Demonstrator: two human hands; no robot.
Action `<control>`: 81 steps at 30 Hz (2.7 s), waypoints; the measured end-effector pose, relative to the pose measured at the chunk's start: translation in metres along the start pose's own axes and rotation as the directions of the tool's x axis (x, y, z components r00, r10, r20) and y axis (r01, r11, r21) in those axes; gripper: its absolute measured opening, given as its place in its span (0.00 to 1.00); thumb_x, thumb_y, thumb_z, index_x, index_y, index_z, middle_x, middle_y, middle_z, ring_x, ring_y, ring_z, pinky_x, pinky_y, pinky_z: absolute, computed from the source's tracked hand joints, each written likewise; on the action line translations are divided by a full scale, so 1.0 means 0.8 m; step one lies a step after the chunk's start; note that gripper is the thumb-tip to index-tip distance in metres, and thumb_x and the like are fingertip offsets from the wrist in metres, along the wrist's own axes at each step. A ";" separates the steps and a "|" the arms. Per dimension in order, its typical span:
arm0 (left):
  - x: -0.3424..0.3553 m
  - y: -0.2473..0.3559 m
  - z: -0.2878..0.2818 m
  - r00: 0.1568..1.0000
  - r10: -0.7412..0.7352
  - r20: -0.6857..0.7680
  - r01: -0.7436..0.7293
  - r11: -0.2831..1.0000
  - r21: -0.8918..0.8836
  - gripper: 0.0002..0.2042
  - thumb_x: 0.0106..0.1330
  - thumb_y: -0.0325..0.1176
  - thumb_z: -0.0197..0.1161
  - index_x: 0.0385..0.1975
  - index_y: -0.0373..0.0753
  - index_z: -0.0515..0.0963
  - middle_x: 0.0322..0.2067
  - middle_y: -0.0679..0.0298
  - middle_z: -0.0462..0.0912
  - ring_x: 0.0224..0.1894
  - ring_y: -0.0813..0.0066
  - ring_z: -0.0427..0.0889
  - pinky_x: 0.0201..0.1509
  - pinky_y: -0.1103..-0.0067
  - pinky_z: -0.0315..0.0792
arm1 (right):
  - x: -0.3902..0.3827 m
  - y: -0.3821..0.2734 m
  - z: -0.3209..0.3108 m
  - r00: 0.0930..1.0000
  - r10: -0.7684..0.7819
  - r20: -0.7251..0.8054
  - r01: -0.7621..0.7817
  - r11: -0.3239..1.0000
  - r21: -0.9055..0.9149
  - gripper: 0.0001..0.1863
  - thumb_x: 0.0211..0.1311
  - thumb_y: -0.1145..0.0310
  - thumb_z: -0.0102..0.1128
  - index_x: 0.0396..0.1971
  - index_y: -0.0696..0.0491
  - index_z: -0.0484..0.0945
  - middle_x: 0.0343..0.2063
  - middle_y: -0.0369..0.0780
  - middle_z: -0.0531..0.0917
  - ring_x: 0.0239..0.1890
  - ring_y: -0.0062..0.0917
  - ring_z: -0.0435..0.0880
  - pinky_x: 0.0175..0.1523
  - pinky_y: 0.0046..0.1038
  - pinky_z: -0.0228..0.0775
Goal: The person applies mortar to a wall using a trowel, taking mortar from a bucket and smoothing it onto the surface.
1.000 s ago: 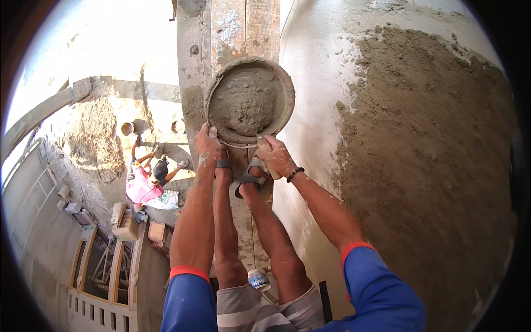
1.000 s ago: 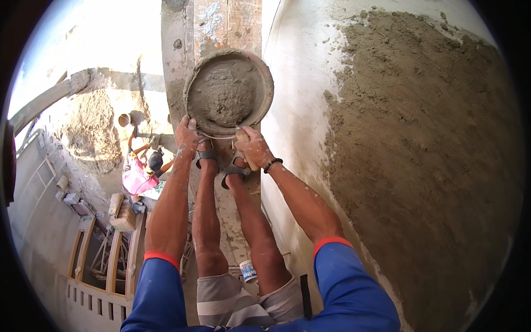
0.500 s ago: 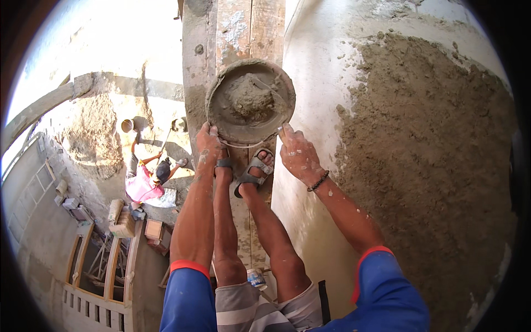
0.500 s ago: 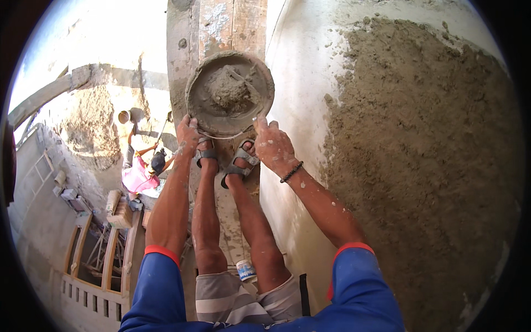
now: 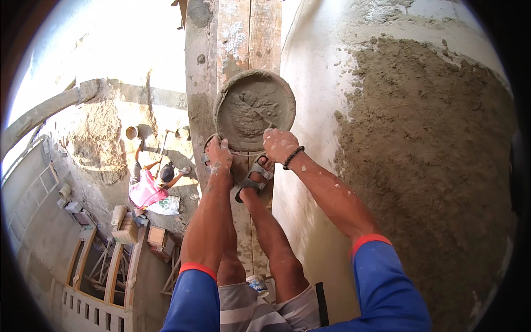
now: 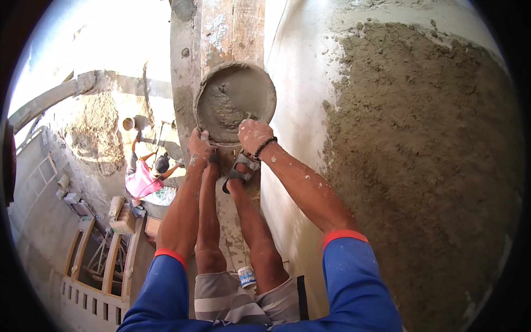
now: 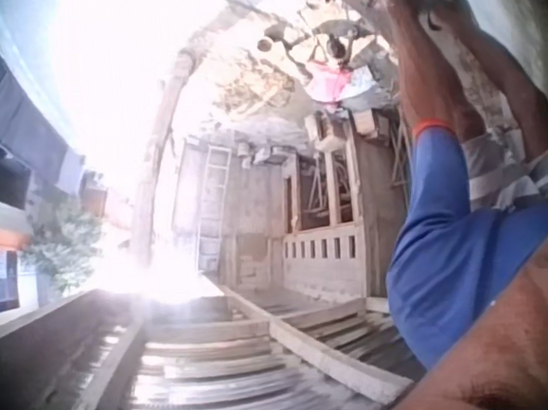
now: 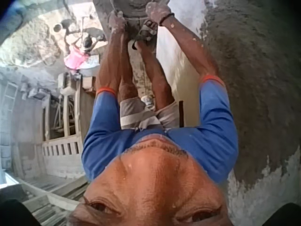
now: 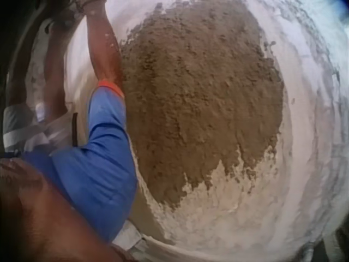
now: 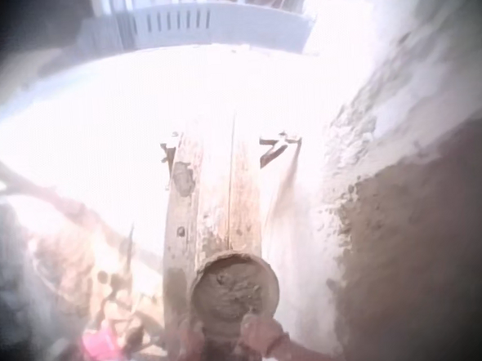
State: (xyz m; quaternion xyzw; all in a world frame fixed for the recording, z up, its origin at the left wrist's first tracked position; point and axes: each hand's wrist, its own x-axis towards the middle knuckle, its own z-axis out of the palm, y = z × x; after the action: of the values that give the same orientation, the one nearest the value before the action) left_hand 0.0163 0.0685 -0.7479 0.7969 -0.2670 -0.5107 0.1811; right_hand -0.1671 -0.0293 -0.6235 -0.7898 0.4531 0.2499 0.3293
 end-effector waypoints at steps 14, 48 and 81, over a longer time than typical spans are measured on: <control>-0.087 0.052 0.014 0.994 -0.092 0.058 0.108 0.875 -0.472 0.17 0.68 0.29 0.49 0.54 0.32 0.63 0.49 0.51 0.69 0.45 0.57 0.74 0.35 0.68 0.82 | -0.064 -0.018 0.021 0.979 0.120 -0.164 -0.087 0.978 0.191 0.14 0.55 0.71 0.48 0.38 0.65 0.71 0.24 0.50 0.82 0.28 0.41 0.84 0.32 0.38 0.77; -0.014 -0.032 -0.030 0.990 -0.023 0.137 0.086 0.875 -0.476 0.13 0.66 0.34 0.53 0.44 0.31 0.73 0.33 0.50 0.79 0.36 0.59 0.78 0.42 0.71 0.70 | -0.125 0.085 -0.026 0.994 0.085 0.070 -0.083 0.996 -0.036 0.17 0.57 0.63 0.50 0.42 0.59 0.68 0.34 0.52 0.80 0.41 0.45 0.80 0.46 0.43 0.72; 0.056 0.041 -0.095 0.994 0.114 0.001 -0.113 0.989 -0.098 0.17 0.63 0.29 0.56 0.52 0.37 0.75 0.46 0.53 0.81 0.50 0.63 0.79 0.54 0.75 0.69 | 0.036 -0.019 0.063 0.959 0.267 -0.096 -0.213 0.902 0.376 0.14 0.56 0.61 0.50 0.37 0.56 0.72 0.32 0.52 0.81 0.40 0.47 0.79 0.45 0.44 0.72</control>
State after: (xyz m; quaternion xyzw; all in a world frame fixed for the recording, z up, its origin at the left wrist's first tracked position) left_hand 0.0924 0.0160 -0.7305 0.7691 -0.2871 -0.5145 0.2477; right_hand -0.1450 -0.0018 -0.6725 -0.6697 0.6081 0.1427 0.4017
